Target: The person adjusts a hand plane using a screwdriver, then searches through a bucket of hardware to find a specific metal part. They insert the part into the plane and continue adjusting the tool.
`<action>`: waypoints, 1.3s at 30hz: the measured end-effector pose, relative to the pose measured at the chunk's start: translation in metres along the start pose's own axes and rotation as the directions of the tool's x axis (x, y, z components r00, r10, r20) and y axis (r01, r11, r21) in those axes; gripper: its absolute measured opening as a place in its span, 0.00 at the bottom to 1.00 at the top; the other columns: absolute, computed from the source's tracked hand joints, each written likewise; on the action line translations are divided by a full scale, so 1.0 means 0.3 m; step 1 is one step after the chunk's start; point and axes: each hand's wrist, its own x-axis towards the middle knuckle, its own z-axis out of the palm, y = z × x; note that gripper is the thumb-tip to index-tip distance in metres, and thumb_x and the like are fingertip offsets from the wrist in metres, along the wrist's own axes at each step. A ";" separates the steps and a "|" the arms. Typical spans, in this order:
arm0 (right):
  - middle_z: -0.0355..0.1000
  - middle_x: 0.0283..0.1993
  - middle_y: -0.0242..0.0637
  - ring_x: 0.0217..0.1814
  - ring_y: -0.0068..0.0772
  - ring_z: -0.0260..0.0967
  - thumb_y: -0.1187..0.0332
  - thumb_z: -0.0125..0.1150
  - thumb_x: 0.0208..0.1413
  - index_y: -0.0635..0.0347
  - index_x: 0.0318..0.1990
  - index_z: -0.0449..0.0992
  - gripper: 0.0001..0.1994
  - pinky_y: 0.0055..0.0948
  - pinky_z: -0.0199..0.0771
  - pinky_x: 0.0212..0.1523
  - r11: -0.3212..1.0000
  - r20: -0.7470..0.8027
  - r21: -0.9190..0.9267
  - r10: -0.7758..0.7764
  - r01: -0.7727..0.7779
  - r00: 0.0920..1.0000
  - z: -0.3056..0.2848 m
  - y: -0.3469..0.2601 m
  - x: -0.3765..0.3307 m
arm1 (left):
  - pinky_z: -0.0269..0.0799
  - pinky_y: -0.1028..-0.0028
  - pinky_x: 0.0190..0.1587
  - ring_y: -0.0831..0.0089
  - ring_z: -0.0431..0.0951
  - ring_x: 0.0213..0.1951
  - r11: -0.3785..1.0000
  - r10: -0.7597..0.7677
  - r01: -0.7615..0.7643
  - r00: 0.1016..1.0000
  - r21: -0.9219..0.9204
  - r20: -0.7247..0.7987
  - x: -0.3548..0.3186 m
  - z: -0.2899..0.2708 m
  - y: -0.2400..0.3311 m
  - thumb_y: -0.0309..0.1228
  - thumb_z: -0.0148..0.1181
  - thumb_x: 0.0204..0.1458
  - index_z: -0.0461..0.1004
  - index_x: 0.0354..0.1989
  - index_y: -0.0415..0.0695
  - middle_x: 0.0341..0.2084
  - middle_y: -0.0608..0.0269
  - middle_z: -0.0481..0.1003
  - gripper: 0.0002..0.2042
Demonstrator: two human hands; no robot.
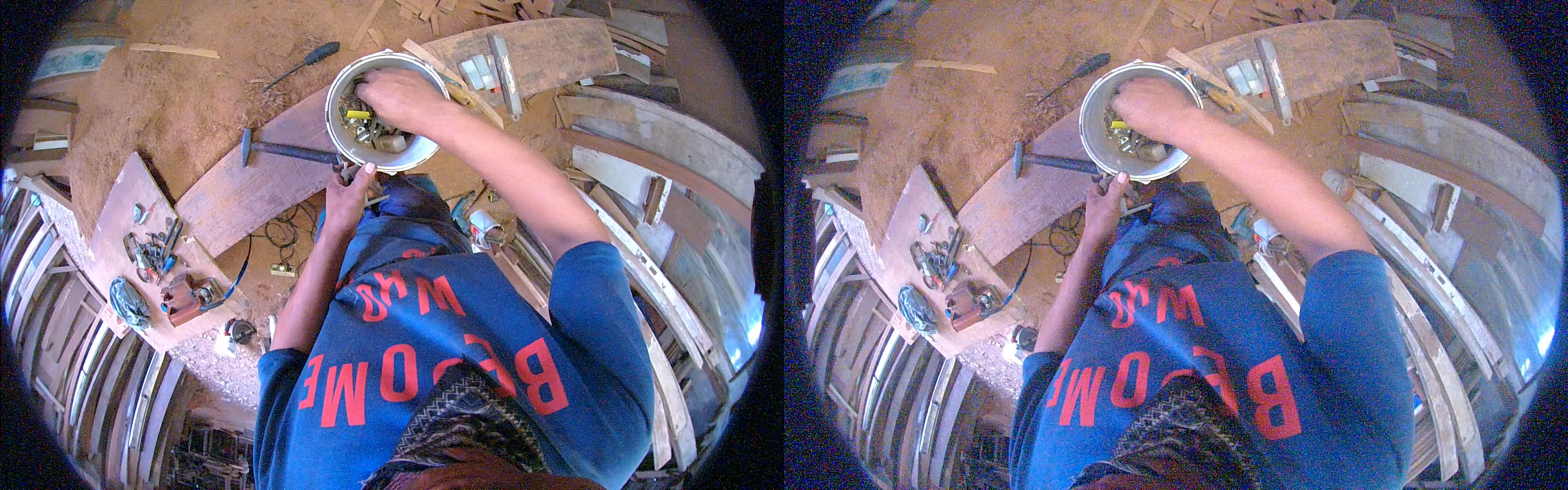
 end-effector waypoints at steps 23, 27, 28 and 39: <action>0.77 0.36 0.55 0.42 0.62 0.76 0.73 0.55 0.52 0.64 0.35 0.78 0.07 0.55 0.74 0.44 0.966 0.100 0.174 0.175 -0.190 0.980 -0.008 -0.081 -0.140 | 0.66 0.76 0.30 0.81 0.70 0.26 0.998 -0.002 0.002 1.000 -0.070 -0.006 0.010 0.003 -0.036 0.46 0.70 0.54 0.78 0.38 0.41 0.26 0.71 0.75 0.19; 0.77 0.37 0.56 0.42 0.62 0.76 0.73 0.54 0.53 0.65 0.35 0.77 0.07 0.55 0.75 0.44 0.955 0.029 0.203 0.213 -0.214 0.977 -0.051 -0.092 -0.195 | 0.68 0.76 0.30 0.81 0.72 0.28 0.997 0.019 -0.014 0.998 -0.079 0.055 0.041 -0.016 -0.077 0.47 0.70 0.54 0.78 0.39 0.41 0.28 0.70 0.77 0.20; 0.77 0.37 0.56 0.43 0.62 0.76 0.73 0.53 0.53 0.65 0.35 0.77 0.07 0.55 0.75 0.44 0.951 -0.006 0.189 0.252 -0.247 0.968 -0.069 -0.094 -0.182 | 0.68 0.76 0.31 0.81 0.72 0.28 0.998 0.009 -0.004 0.997 -0.064 0.072 0.036 -0.019 -0.069 0.47 0.70 0.54 0.78 0.39 0.41 0.28 0.70 0.77 0.20; 0.77 0.37 0.61 0.44 0.62 0.77 0.74 0.54 0.51 0.64 0.38 0.78 0.09 0.55 0.76 0.47 0.869 0.123 0.196 0.438 -0.455 0.890 0.052 -0.078 -0.065 | 0.70 0.76 0.32 0.81 0.73 0.28 0.998 0.042 -0.039 0.997 -0.049 0.063 0.035 -0.030 -0.055 0.46 0.72 0.53 0.78 0.40 0.41 0.29 0.69 0.78 0.20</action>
